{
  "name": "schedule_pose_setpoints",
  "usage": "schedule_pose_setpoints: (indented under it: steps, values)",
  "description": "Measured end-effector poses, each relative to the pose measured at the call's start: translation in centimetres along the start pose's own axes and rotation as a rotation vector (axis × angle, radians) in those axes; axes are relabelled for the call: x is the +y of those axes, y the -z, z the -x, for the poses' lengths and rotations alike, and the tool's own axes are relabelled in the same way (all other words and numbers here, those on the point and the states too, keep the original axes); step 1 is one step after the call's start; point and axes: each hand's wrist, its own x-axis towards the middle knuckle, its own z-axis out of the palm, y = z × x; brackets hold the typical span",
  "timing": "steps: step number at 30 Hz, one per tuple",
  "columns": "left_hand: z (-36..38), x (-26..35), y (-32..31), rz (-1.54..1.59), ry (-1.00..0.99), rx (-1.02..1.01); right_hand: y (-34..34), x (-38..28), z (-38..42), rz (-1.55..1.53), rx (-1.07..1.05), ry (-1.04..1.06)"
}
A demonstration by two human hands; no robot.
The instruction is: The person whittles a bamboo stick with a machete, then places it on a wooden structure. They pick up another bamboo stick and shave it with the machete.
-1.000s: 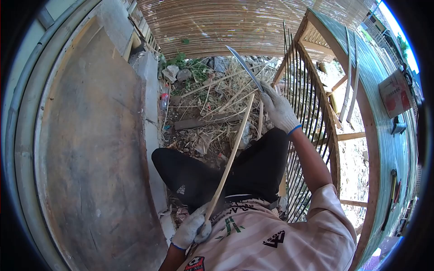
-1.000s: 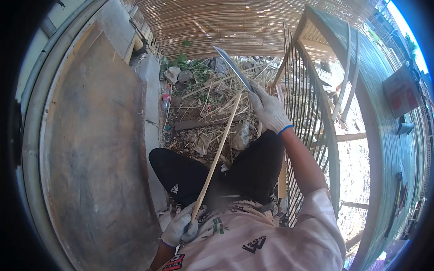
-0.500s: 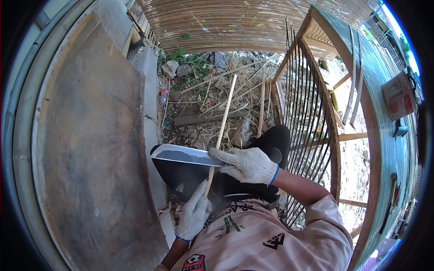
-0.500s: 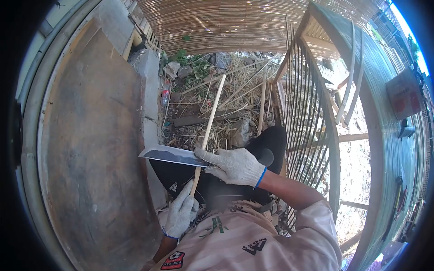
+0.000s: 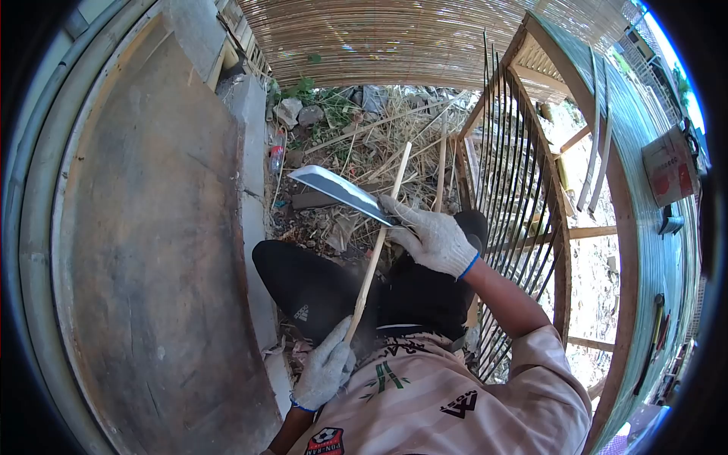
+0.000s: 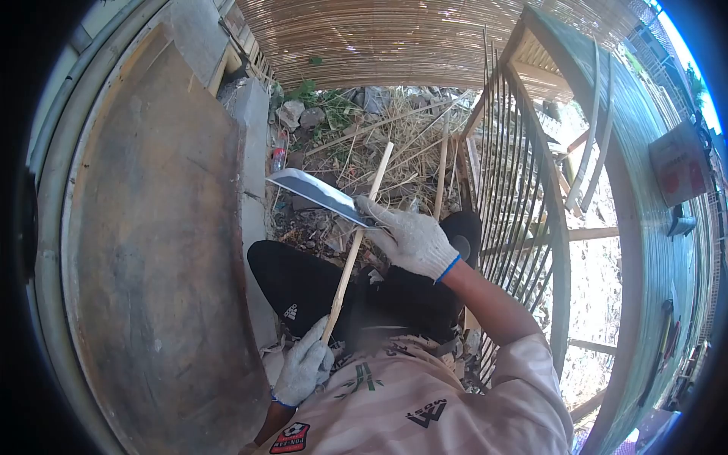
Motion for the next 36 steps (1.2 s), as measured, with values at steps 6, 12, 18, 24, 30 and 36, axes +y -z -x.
schedule_pose_setpoints:
  steps: [6, 12, 18, 24, 30, 36]
  values:
    - [-0.2, -0.3, 0.1, 0.003, -0.001, -0.036, 0.9, 1.7, -0.6, 0.117, 0.019, 0.005]
    - [1.5, -2.9, 1.6, -0.039, -0.051, -0.099, 4.0, 7.0, -4.3, -0.041, 0.137, -0.393]
    - [0.2, 0.7, 2.0, -0.136, -0.201, 0.202, 3.7, 10.6, -2.8, -0.694, 0.235, -0.654]
    - [-3.4, 8.6, 2.2, -0.302, -0.645, 0.328, -5.2, 11.7, -1.8, -1.317, 0.107, -0.852]
    - [-2.9, 20.3, 2.5, -0.495, -0.983, 0.521, -24.6, 17.6, 1.5, -1.145, -0.149, -0.654]
    - [-5.2, 33.7, 1.1, -0.280, -1.576, 0.703, -28.2, 18.4, 1.5, -1.142, -0.050, -0.566]
